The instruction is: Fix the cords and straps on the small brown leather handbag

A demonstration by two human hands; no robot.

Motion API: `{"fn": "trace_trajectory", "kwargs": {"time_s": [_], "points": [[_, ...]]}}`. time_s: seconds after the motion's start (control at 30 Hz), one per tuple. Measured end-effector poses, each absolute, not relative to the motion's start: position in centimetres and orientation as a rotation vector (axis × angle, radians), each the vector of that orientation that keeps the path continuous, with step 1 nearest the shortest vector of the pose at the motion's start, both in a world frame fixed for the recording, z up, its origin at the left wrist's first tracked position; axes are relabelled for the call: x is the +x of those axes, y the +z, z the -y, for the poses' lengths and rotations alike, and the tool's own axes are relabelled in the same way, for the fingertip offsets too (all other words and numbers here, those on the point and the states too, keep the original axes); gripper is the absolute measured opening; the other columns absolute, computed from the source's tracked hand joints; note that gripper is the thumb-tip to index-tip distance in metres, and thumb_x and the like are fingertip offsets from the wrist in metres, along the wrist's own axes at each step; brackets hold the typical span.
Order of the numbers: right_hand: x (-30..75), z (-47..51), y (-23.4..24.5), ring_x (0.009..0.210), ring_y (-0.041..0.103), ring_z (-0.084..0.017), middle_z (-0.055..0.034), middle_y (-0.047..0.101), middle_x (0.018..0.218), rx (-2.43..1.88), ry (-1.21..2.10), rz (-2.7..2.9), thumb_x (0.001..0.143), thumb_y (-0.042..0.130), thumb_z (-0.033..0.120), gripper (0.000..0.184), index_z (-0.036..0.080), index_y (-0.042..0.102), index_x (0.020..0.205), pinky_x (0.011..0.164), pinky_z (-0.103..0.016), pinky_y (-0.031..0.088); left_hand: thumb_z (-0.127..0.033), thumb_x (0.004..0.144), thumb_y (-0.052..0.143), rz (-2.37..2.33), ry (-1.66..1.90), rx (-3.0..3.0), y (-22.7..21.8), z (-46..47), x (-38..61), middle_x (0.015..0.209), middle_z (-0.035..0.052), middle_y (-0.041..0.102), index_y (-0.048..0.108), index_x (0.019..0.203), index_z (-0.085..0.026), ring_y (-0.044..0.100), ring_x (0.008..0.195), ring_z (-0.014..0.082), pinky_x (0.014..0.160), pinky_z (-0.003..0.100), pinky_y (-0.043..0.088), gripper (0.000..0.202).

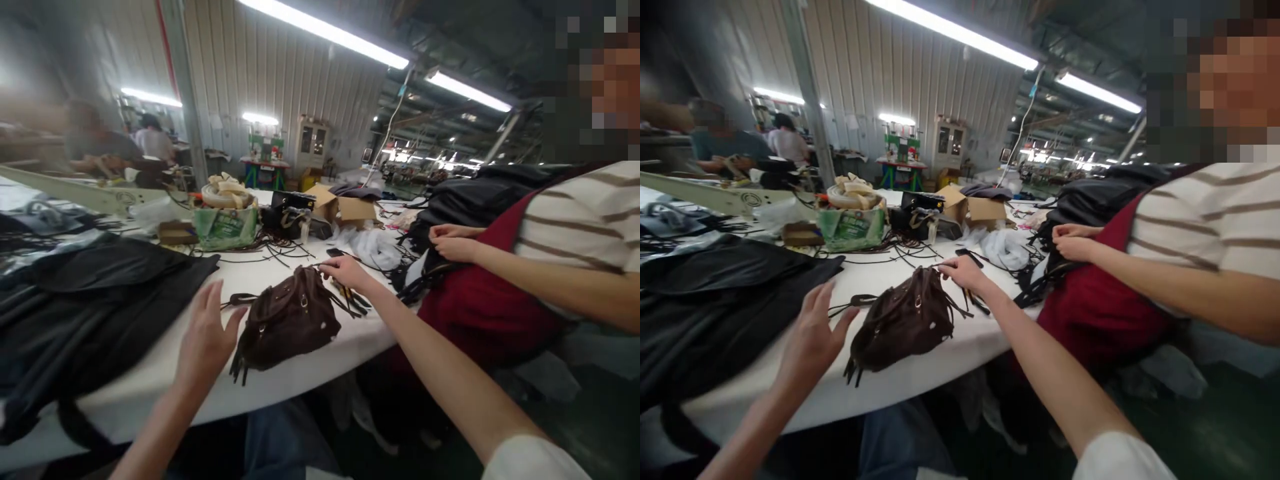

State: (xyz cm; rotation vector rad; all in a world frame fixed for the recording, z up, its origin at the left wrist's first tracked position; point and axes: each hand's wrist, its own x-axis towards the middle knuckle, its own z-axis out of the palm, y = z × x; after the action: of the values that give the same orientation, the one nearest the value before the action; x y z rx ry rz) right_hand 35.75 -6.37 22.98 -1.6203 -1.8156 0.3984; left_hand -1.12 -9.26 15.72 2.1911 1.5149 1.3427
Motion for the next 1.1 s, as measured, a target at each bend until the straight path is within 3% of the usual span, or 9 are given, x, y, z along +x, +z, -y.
{"fn": "trace_trajectory", "kwargs": {"time_s": [0.1,0.13,0.2,0.27,0.33,0.47,0.67,0.87,1.1], "points": [[37.7,5.5,21.3,0.074,0.070,-0.015,-0.0011,0.082,0.086,-1.698,0.450,1.842,0.098,0.076,0.025,0.015,0.013,0.085,0.102,0.080,-0.026,0.056,-0.072,0.099,0.058,-1.533,1.293,1.845,11.1,12.1,0.6,0.142,0.0229,0.065,0.061,0.145,-0.013,0.068,0.129,0.0432,0.104,0.063,0.065,0.074],[38.0,6.0,20.6,0.085,0.074,-0.018,-0.0028,0.084,0.098,-1.736,0.419,1.818,0.095,0.078,0.024,0.019,0.015,0.084,0.111,0.088,-0.029,0.057,-0.078,0.093,0.063,-1.518,1.258,1.676,9.4,13.0,1.1,0.136,0.0233,0.068,0.064,0.139,-0.011,0.071,0.123,0.0434,0.097,0.062,0.068,0.081],[38.2,7.7,19.0,0.107,0.074,-0.024,-0.0082,0.082,0.121,-1.836,0.303,1.709,0.094,0.079,0.028,0.030,0.017,0.081,0.122,0.104,-0.034,0.054,-0.082,0.084,0.071,-1.458,1.201,1.419,6.7,14.6,1.6,0.132,0.0238,0.071,0.066,0.133,-0.011,0.072,0.124,0.0441,0.096,0.060,0.069,0.087],[38.2,10.1,17.2,0.118,0.071,-0.030,-0.0143,0.078,0.129,-1.952,0.186,1.547,0.098,0.075,0.038,0.029,0.018,0.079,0.118,0.109,-0.041,0.051,-0.079,0.084,0.075,-1.399,1.192,1.307,5.5,16.0,1.6,0.136,0.0228,0.072,0.067,0.133,-0.013,0.070,0.132,0.0433,0.101,0.057,0.069,0.082],[38.3,12.5,15.5,0.108,0.072,-0.033,-0.0159,0.079,0.112,-2.055,0.211,1.410,0.102,0.067,0.055,0.038,0.019,0.078,0.101,0.098,-0.044,0.053,-0.074,0.088,0.076,-1.359,1.228,1.321,5.4,16.8,1.6,0.138,0.0202,0.071,0.069,0.131,-0.016,0.069,0.133,0.0407,0.101,0.054,0.069,0.072],[38.2,15.5,12.3,0.070,0.068,-0.025,-0.0068,0.070,0.070,-2.035,0.636,1.375,0.099,0.056,0.081,0.067,0.021,0.071,0.075,0.067,-0.034,0.051,-0.065,0.093,0.076,-1.298,1.264,1.467,6.3,16.8,2.2,0.133,0.0146,0.070,0.073,0.127,-0.020,0.075,0.115,0.0330,0.092,0.046,0.071,0.057],[37.6,15.3,9.4,0.084,0.070,-0.026,-0.0057,0.080,0.090,-1.802,0.854,1.318,0.091,0.070,0.069,0.051,0.019,0.082,0.087,0.072,-0.033,0.053,-0.057,0.095,0.070,-1.312,1.238,1.640,5.6,14.9,2.2,0.117,0.0079,0.075,0.077,0.114,-0.024,0.073,0.103,0.0296,0.094,0.045,0.061,0.038],[37.6,14.7,8.6,0.073,0.069,-0.025,-0.0046,0.078,0.077,-1.644,1.005,1.111,0.075,0.086,0.064,0.046,0.019,0.079,0.078,0.070,-0.034,0.056,-0.059,0.089,0.066,-1.369,1.082,1.521,6.8,14.5,1.5,0.085,0.0044,0.074,0.075,0.091,-0.024,0.065,0.078,0.0264,0.077,0.040,0.048,0.036],[35.9,14.6,12.2,0.093,0.081,-0.029,-0.0091,0.085,0.101,-1.326,1.152,0.793,0.082,0.086,0.056,0.043,0.019,0.081,0.104,0.091,-0.039,0.065,-0.066,0.086,0.067,-1.296,1.084,1.369,9.7,13.0,2.0,0.073,0.0033,0.067,0.072,0.089,-0.021,0.058,0.073,0.0235,0.071,0.035,0.044,0.045]]}}
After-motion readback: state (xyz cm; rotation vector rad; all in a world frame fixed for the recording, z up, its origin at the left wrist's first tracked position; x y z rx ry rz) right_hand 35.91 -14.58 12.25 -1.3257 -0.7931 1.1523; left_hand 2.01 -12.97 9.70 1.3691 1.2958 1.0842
